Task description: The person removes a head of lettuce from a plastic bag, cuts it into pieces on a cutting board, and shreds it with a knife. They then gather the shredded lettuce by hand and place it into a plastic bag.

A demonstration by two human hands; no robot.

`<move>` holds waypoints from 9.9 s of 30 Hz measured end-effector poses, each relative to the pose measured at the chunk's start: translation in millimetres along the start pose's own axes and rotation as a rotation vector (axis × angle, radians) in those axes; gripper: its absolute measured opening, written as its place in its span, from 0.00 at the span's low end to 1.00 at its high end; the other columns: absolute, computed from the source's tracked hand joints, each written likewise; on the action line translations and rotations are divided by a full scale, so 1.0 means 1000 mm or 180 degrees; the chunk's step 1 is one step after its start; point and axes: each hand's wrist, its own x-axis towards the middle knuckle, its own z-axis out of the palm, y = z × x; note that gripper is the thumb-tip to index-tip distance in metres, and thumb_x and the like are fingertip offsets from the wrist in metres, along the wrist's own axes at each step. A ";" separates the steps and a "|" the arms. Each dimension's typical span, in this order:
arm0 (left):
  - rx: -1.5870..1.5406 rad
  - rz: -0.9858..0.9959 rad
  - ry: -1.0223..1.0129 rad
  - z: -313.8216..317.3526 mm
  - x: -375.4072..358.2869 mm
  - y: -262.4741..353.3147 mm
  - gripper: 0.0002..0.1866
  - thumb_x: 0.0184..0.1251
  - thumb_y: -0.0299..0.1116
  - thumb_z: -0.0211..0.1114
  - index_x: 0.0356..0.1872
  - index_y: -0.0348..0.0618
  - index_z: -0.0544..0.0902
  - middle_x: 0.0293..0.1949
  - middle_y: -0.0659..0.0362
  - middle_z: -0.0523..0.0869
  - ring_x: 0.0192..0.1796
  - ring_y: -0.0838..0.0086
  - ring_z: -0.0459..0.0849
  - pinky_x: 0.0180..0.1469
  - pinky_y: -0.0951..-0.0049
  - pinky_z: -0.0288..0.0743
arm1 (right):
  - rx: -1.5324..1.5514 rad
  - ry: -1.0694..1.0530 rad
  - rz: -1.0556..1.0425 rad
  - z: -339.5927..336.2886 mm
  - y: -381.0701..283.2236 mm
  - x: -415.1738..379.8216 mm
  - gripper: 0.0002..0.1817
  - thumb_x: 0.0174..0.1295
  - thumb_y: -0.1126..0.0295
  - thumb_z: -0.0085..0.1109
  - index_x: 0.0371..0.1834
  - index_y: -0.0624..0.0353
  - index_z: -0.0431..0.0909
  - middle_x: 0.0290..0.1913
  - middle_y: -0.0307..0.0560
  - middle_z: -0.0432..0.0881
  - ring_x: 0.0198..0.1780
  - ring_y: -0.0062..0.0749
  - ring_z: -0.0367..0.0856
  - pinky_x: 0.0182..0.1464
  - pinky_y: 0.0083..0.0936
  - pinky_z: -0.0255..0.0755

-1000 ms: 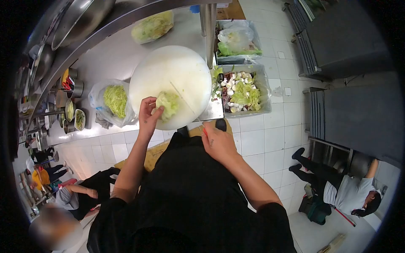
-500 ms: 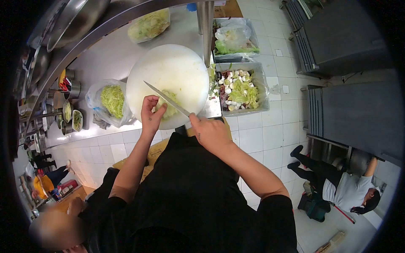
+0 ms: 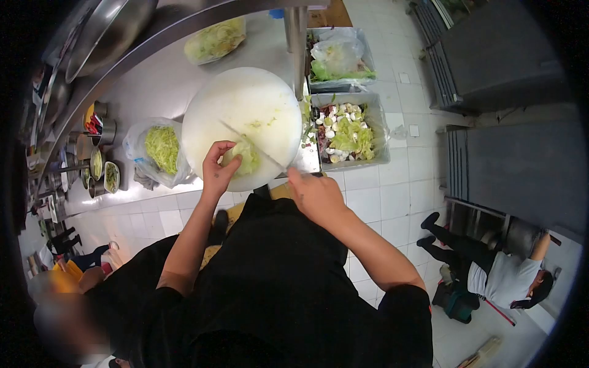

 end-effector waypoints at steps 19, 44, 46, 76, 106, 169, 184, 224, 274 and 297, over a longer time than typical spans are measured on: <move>0.0703 0.0483 -0.0531 -0.009 0.009 0.008 0.30 0.64 0.28 0.81 0.68 0.42 0.81 0.64 0.50 0.85 0.66 0.59 0.82 0.72 0.59 0.77 | 0.0511 -0.0285 0.0727 0.020 0.005 -0.004 0.11 0.83 0.64 0.57 0.55 0.60 0.72 0.32 0.65 0.89 0.36 0.69 0.90 0.41 0.64 0.80; 0.3504 0.2047 -0.1229 0.023 0.073 0.042 0.51 0.81 0.65 0.62 0.92 0.41 0.59 0.94 0.46 0.55 0.94 0.41 0.49 0.87 0.22 0.50 | 0.0997 0.0279 0.1375 0.020 0.018 -0.057 0.15 0.84 0.64 0.60 0.64 0.61 0.74 0.35 0.70 0.88 0.39 0.75 0.88 0.42 0.62 0.78; 0.3308 0.1872 -0.1241 0.019 0.078 0.036 0.52 0.81 0.65 0.63 0.92 0.41 0.59 0.94 0.47 0.54 0.94 0.42 0.49 0.87 0.22 0.49 | 0.1024 0.0228 0.1367 0.022 0.022 -0.052 0.15 0.84 0.64 0.60 0.64 0.60 0.74 0.34 0.70 0.88 0.39 0.75 0.88 0.41 0.60 0.78; 0.1867 0.2299 -0.0753 -0.029 0.030 0.016 0.16 0.67 0.23 0.74 0.55 0.45 0.87 0.60 0.54 0.86 0.65 0.50 0.82 0.70 0.54 0.78 | 0.0020 0.0394 0.0507 0.007 0.003 -0.035 0.11 0.84 0.62 0.60 0.54 0.58 0.76 0.32 0.64 0.89 0.36 0.68 0.90 0.40 0.61 0.81; 0.1982 0.2537 -0.1258 -0.048 0.049 0.017 0.20 0.69 0.23 0.70 0.61 0.47 0.87 0.63 0.57 0.88 0.67 0.55 0.82 0.72 0.56 0.78 | -0.1042 -0.0576 0.0265 0.003 -0.042 0.048 0.12 0.85 0.60 0.55 0.54 0.58 0.71 0.30 0.61 0.90 0.37 0.64 0.93 0.41 0.60 0.83; 0.1411 0.2383 -0.0836 -0.044 0.043 -0.003 0.15 0.67 0.23 0.75 0.54 0.46 0.90 0.61 0.56 0.89 0.66 0.53 0.85 0.67 0.56 0.82 | -0.0615 -0.0658 0.0271 0.027 -0.032 0.090 0.14 0.85 0.60 0.55 0.58 0.60 0.71 0.34 0.65 0.91 0.41 0.70 0.92 0.46 0.64 0.83; 0.1254 0.2406 -0.0511 -0.041 0.046 -0.011 0.11 0.65 0.23 0.78 0.47 0.44 0.90 0.56 0.56 0.89 0.61 0.54 0.87 0.61 0.58 0.84 | -0.0838 -0.0831 0.0286 -0.015 -0.050 0.052 0.13 0.86 0.59 0.55 0.55 0.59 0.71 0.32 0.65 0.91 0.38 0.70 0.91 0.42 0.63 0.82; 0.1151 0.2131 -0.0429 -0.025 0.020 -0.009 0.13 0.64 0.23 0.81 0.48 0.47 0.91 0.58 0.55 0.87 0.63 0.52 0.85 0.62 0.57 0.84 | -0.0487 -0.0712 0.0568 0.011 -0.020 0.051 0.14 0.85 0.57 0.58 0.54 0.58 0.73 0.35 0.65 0.91 0.38 0.69 0.92 0.43 0.64 0.82; 0.1450 0.2664 -0.0067 -0.016 0.024 -0.013 0.15 0.58 0.14 0.72 0.43 0.42 0.90 0.50 0.56 0.89 0.54 0.56 0.89 0.52 0.61 0.87 | -0.0636 -0.0565 0.0162 0.034 -0.020 0.060 0.13 0.85 0.59 0.57 0.54 0.58 0.72 0.30 0.63 0.90 0.36 0.70 0.91 0.41 0.63 0.81; 0.1254 0.2396 0.0288 -0.014 0.027 -0.019 0.11 0.57 0.13 0.72 0.39 0.41 0.90 0.47 0.56 0.92 0.52 0.56 0.91 0.53 0.60 0.88 | -0.0823 -0.1025 0.0272 -0.028 -0.050 0.045 0.13 0.85 0.60 0.56 0.56 0.59 0.73 0.33 0.62 0.91 0.38 0.67 0.92 0.44 0.63 0.82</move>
